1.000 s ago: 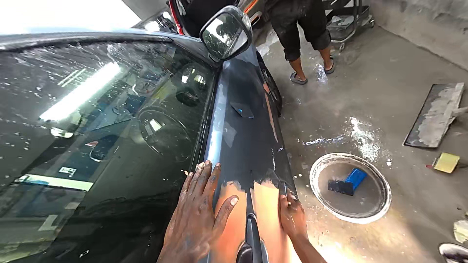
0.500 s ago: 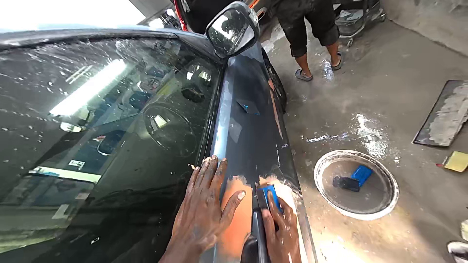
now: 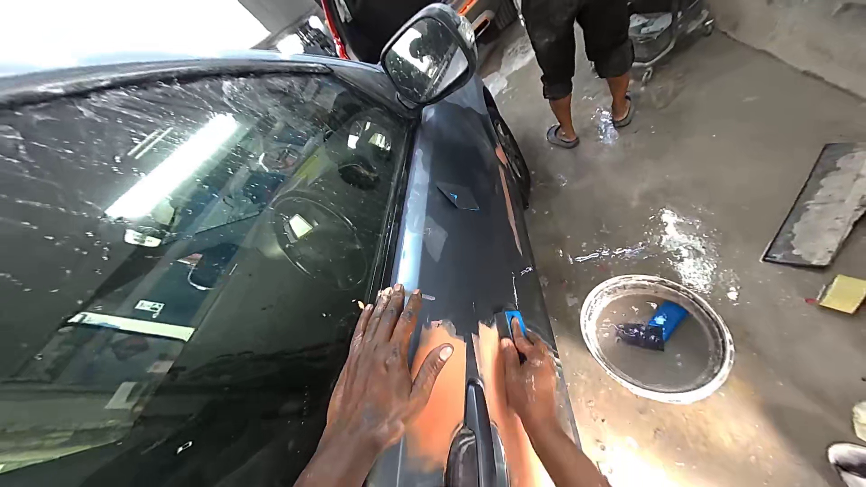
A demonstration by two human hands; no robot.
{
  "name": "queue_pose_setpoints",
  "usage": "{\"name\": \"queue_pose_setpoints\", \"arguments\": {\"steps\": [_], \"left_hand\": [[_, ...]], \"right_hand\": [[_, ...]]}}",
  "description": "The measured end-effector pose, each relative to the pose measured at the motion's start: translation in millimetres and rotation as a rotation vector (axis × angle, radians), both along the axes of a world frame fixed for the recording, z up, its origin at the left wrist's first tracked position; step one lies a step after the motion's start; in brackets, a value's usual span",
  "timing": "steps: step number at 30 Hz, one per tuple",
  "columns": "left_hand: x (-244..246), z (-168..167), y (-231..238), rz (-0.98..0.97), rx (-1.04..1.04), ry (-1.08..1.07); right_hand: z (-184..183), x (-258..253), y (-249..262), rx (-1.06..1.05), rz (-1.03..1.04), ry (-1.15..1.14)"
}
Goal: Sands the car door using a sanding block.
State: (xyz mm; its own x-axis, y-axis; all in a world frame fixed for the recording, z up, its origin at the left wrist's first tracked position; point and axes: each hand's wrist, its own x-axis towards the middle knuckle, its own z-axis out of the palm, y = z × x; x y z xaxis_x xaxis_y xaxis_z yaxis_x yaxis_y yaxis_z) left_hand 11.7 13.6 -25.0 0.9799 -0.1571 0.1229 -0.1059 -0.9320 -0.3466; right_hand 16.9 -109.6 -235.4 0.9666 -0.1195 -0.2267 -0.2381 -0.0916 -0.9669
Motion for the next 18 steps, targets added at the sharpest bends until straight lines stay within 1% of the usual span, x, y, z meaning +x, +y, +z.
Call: {"name": "queue_pose_setpoints", "arguments": {"steps": [3,4,5,7,8,9,10,12,14,15,18], "left_hand": [[4.8,-0.8,0.2,-0.028,-0.005,-0.021],[4.7,-1.6,1.1,-0.025,-0.004,-0.023],[3.8,-2.0,1.6,-0.017,-0.003,-0.019],[3.7,-1.4,0.8,-0.004,0.000,-0.002],[2.3,-1.2,-0.2,0.005,0.000,0.001],[1.3,-0.2,-0.9,0.007,-0.002,0.004],[3.1,1.5,-0.9,-0.003,-0.003,0.005],[6.3,1.8,0.3,-0.023,-0.004,-0.014],[3.8,-1.3,0.9,-0.017,-0.004,-0.007],[2.1,-1.0,0.9,-0.005,-0.006,-0.001],[5.3,-0.4,-0.4,-0.004,-0.004,-0.015]], "right_hand": [[24.5,-52.0,-11.8,0.076,0.033,-0.123],[23.2,-63.0,-11.0,0.102,0.027,-0.162],[15.7,-61.4,-7.9,0.075,0.013,-0.187],[-5.3,-26.9,-1.1,0.012,-0.019,-0.140],[-11.1,-9.5,-1.1,0.030,-0.027,-0.084],[-9.8,-4.7,-2.7,0.052,-0.024,-0.045],[-3.2,-14.0,-6.2,0.066,-0.010,-0.049],[8.5,-65.2,-18.1,0.103,0.068,-0.133],[-0.8,-110.8,-27.0,0.140,0.130,-0.194],[-5.9,-113.8,-29.4,0.160,0.149,-0.220],[-6.7,-70.8,-25.2,0.175,0.101,-0.267]]}}
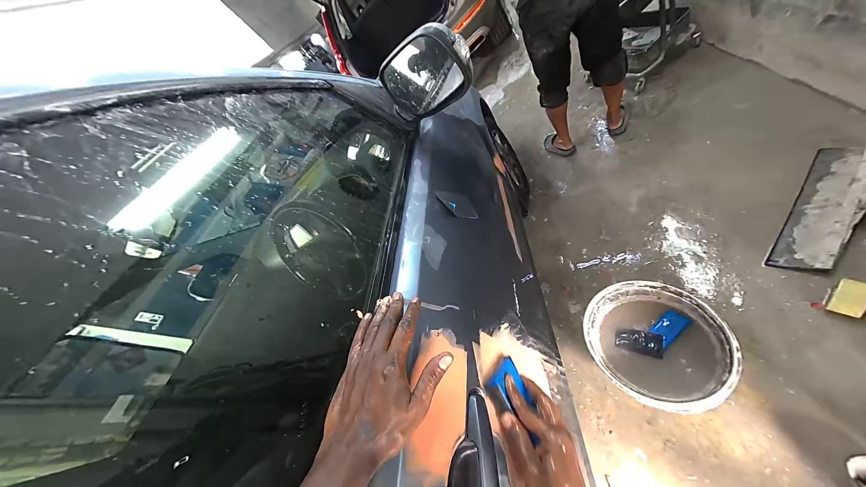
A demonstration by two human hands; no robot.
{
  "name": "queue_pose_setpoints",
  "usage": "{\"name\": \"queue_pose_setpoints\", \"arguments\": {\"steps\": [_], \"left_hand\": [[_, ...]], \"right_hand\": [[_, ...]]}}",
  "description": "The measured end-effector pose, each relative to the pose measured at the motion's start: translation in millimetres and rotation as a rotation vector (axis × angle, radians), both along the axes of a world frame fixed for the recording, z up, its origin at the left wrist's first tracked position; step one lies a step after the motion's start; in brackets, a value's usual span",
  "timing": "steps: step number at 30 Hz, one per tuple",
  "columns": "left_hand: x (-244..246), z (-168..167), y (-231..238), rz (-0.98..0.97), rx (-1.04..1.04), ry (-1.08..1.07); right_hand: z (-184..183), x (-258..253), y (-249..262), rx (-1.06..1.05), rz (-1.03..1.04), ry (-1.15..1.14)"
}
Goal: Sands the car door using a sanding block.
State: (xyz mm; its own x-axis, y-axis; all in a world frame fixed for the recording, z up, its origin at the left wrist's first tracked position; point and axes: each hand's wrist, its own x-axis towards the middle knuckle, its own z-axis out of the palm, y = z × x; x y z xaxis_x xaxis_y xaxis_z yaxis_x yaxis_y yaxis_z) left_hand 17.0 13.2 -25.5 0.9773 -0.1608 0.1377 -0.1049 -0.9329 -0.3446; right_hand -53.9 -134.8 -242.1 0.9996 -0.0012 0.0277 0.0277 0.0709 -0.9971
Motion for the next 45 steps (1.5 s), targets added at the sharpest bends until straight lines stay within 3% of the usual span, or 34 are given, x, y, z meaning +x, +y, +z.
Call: {"name": "queue_pose_setpoints", "arguments": {"steps": [6,11,16,19,21,25,27,29,31,34,36,38,40,43,45], "left_hand": [[-2.6,0.6,0.8,-0.013,-0.013,-0.001],[-4.4,-0.1,0.2,0.004,-0.018,0.012],[-1.6,1.6,1.4,-0.013,-0.015,-0.004],[-2.8,0.5,0.4,0.010,-0.006,0.017],[-4.3,1.3,-0.3,0.022,0.005,0.017],[0.1,0.6,1.1,-0.015,-0.004,0.002],[-2.9,-2.9,1.6,-0.007,-0.002,0.012],[-3.4,-2.5,1.0,0.013,0.003,0.027],[-4.0,-0.4,0.6,0.012,0.002,0.020],[1.1,-1.1,0.6,-0.019,-0.018,-0.001],[-1.5,-2.7,0.5,-0.011,-0.012,0.006],[-0.5,-0.7,-0.1,-0.005,0.002,0.021],[-3.2,0.8,-1.5,0.003,0.005,0.021],[2.5,1.6,-0.8,-0.020,-0.011,0.004],[-0.7,-1.2,-0.1,-0.012,-0.009,0.015]], "right_hand": [[1.2,-39.0,-7.5,-0.038,0.050,0.011],[-12.8,43.2,12.2,-0.091,-0.073,0.122],[24.0,-11.5,4.2,-0.033,-0.022,0.089],[-1.5,37.8,18.7,-0.189,-0.100,0.123],[-1.0,74.8,17.8,-0.176,-0.033,0.293],[29.2,32.1,10.5,-0.130,-0.016,0.174],[11.9,30.1,15.9,-0.173,-0.050,0.113],[-4.4,61.5,18.3,-0.228,-0.029,0.231],[5.1,77.9,15.6,-0.227,0.017,0.370],[31.0,39.7,12.0,-0.193,-0.011,0.173],[18.2,35.4,20.8,-0.254,-0.093,0.049],[9.3,62.4,26.5,-0.299,-0.111,0.116],[23.5,74.2,20.1,-0.274,-0.027,0.278],[37.7,35.9,17.9,-0.222,-0.082,0.090],[20.2,33.8,20.6,-0.247,-0.098,0.038]]}}
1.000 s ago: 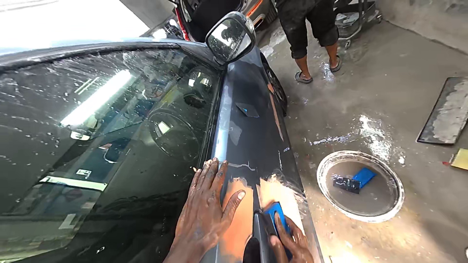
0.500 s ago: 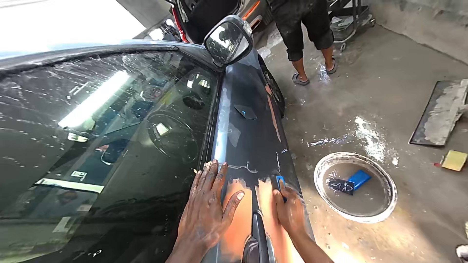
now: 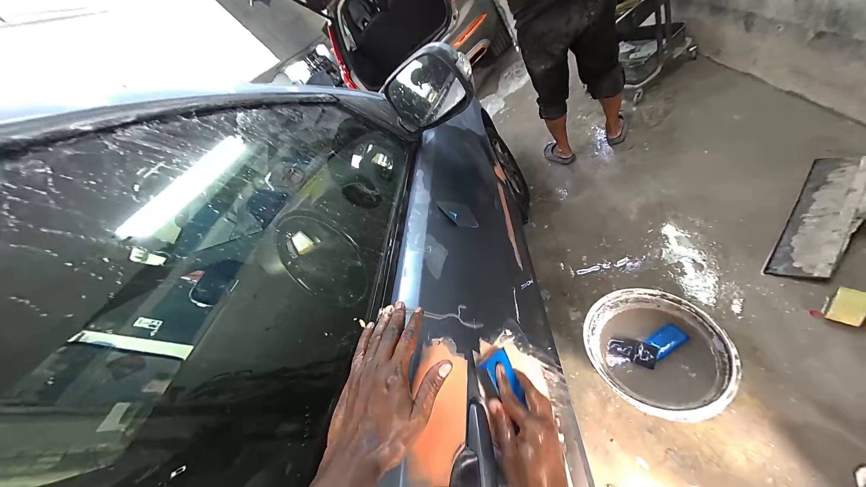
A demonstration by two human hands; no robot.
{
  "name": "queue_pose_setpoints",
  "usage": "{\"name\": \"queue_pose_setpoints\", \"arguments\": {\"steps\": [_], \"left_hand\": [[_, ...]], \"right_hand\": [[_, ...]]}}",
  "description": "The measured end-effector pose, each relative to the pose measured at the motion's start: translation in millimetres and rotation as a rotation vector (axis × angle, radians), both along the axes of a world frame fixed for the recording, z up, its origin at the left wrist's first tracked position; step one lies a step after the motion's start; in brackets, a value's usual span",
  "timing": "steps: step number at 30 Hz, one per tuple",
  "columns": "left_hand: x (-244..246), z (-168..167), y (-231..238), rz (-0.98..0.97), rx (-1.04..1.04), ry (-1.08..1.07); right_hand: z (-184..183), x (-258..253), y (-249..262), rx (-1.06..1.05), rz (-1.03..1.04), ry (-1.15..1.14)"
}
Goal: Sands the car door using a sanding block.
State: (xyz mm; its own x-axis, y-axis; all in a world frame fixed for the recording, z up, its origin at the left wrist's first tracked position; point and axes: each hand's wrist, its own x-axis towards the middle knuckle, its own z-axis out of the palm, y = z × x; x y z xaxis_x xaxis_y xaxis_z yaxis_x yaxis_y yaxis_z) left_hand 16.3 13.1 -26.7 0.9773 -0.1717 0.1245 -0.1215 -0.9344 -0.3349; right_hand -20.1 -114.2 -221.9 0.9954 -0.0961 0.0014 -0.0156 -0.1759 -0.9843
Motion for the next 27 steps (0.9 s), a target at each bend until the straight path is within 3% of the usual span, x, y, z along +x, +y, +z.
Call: {"name": "queue_pose_setpoints", "arguments": {"steps": [4,9,12,15,19,21,23,25,27], "left_hand": [[-1.6,1.6,1.2,0.004,0.020,0.008],[-0.8,1.3,1.4,-0.002,-0.007,0.010],[3.1,2.6,1.4,-0.007,-0.010,0.013],[-0.9,0.2,2.3,0.004,-0.001,0.006],[0.7,3.3,0.5,0.000,-0.002,0.000],[-1.1,1.2,1.4,0.003,-0.011,0.006],[-2.6,-2.0,1.5,-0.006,-0.026,0.002],[-3.5,0.0,3.3,-0.002,-0.024,-0.002],[-3.1,1.8,2.8,0.003,-0.022,0.006]], "right_hand": [[-11.2,56.7,0.8,-0.019,0.080,0.299],[6.8,-34.7,-2.1,0.173,0.053,0.065],[-21.0,-0.3,12.9,0.103,-0.054,-0.017],[-44.5,39.8,16.2,0.085,-0.066,0.063],[-14.0,-29.4,-1.3,0.202,0.039,-0.019],[-19.2,-57.2,-6.6,0.219,0.084,-0.025],[-43.2,-26.0,-3.6,0.126,0.031,-0.014],[-61.2,29.9,-0.3,0.085,0.057,0.140],[-52.7,40.8,-8.0,0.089,0.108,0.240]]}}
